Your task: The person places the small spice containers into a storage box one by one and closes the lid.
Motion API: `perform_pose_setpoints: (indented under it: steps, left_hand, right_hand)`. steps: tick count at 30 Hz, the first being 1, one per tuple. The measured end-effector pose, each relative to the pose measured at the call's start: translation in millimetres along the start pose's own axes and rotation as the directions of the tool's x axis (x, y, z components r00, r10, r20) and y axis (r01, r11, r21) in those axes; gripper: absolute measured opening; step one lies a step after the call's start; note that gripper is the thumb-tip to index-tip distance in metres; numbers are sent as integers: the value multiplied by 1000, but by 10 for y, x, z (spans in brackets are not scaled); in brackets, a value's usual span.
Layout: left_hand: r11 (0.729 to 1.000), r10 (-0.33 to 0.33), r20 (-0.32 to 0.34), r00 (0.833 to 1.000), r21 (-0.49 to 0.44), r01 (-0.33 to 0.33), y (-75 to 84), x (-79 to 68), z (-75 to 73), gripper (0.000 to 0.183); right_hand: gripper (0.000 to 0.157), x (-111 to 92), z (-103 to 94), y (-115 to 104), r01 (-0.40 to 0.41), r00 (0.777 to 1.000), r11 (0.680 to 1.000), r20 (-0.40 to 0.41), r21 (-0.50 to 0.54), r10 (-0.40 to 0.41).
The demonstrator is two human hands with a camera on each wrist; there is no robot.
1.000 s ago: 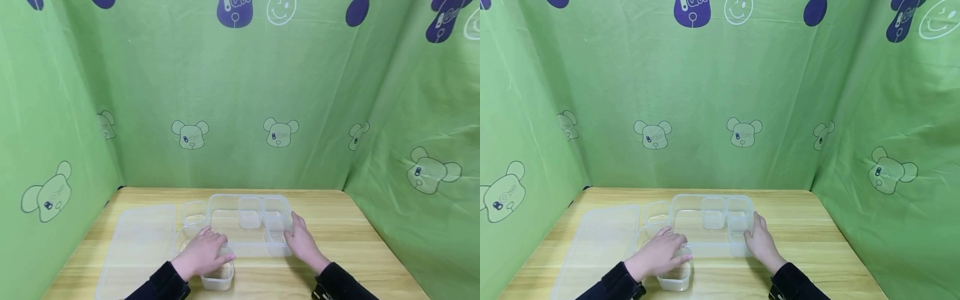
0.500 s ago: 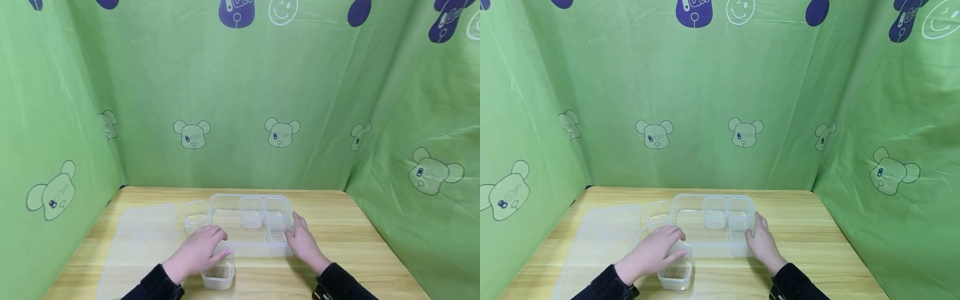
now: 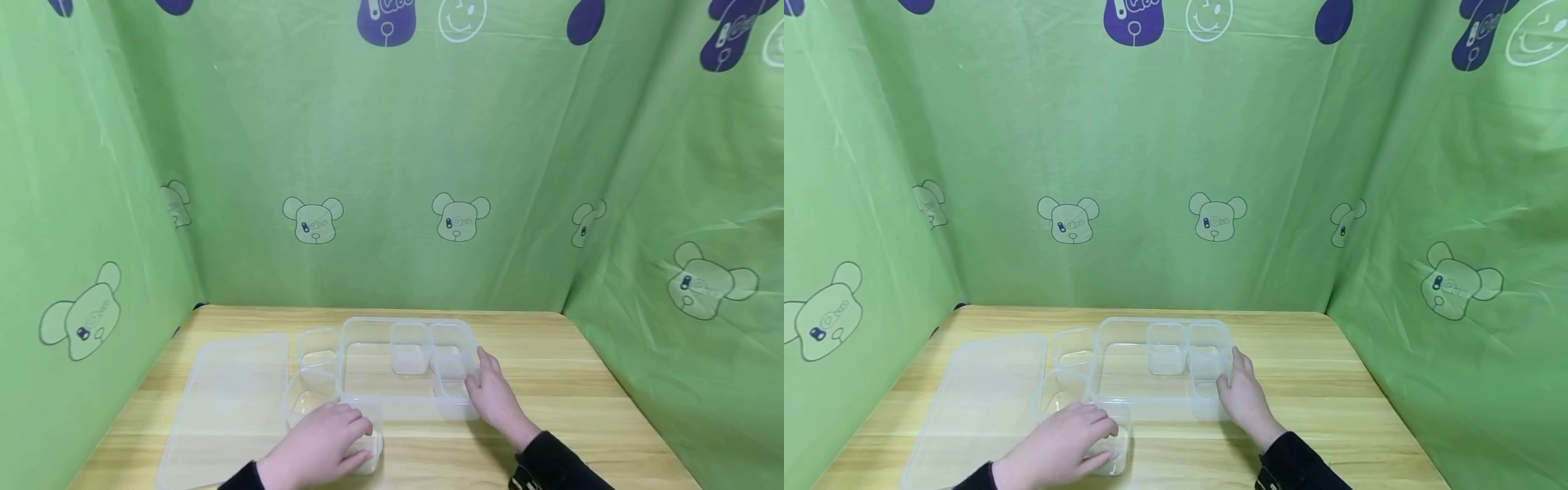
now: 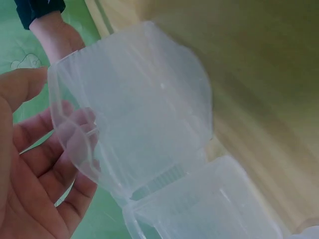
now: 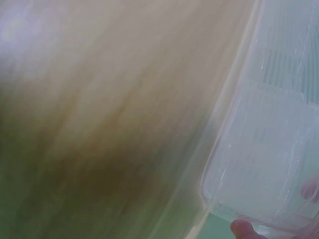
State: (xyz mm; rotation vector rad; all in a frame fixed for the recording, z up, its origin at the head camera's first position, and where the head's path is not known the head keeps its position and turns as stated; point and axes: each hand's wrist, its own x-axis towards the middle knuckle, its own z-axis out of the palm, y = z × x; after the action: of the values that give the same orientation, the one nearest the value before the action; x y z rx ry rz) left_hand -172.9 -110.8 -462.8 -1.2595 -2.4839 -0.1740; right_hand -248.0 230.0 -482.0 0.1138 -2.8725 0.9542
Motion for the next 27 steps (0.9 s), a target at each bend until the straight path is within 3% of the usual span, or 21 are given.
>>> perform_pose_setpoints:
  steps: [5, 9, 15, 27]
  left_hand:
    - [998, -6, 53, 999, -57, 9, 16, -39, 14, 24]
    - [997, 41, 23, 999, -73, -39, 26, -52, 41, 18]
    - [994, 92, -51, 994, -50, -95, 62, -67, 60, 30]
    - [985, 112, -13, 994, -133, -112, 112, -56, -29, 31]
  right_hand:
    - [68, 1, -7, 8, -4, 1000, 1000, -1, 0, 4]
    - [68, -5, -5, 0, -2, 1000, 1000, -5, 6, 2]
    - [68, -5, 11, -18, 0, 1000, 1000, -11, 14, 1]
    - [68, -3, 6, -7, 0, 1000, 1000, -11, 11, 0]
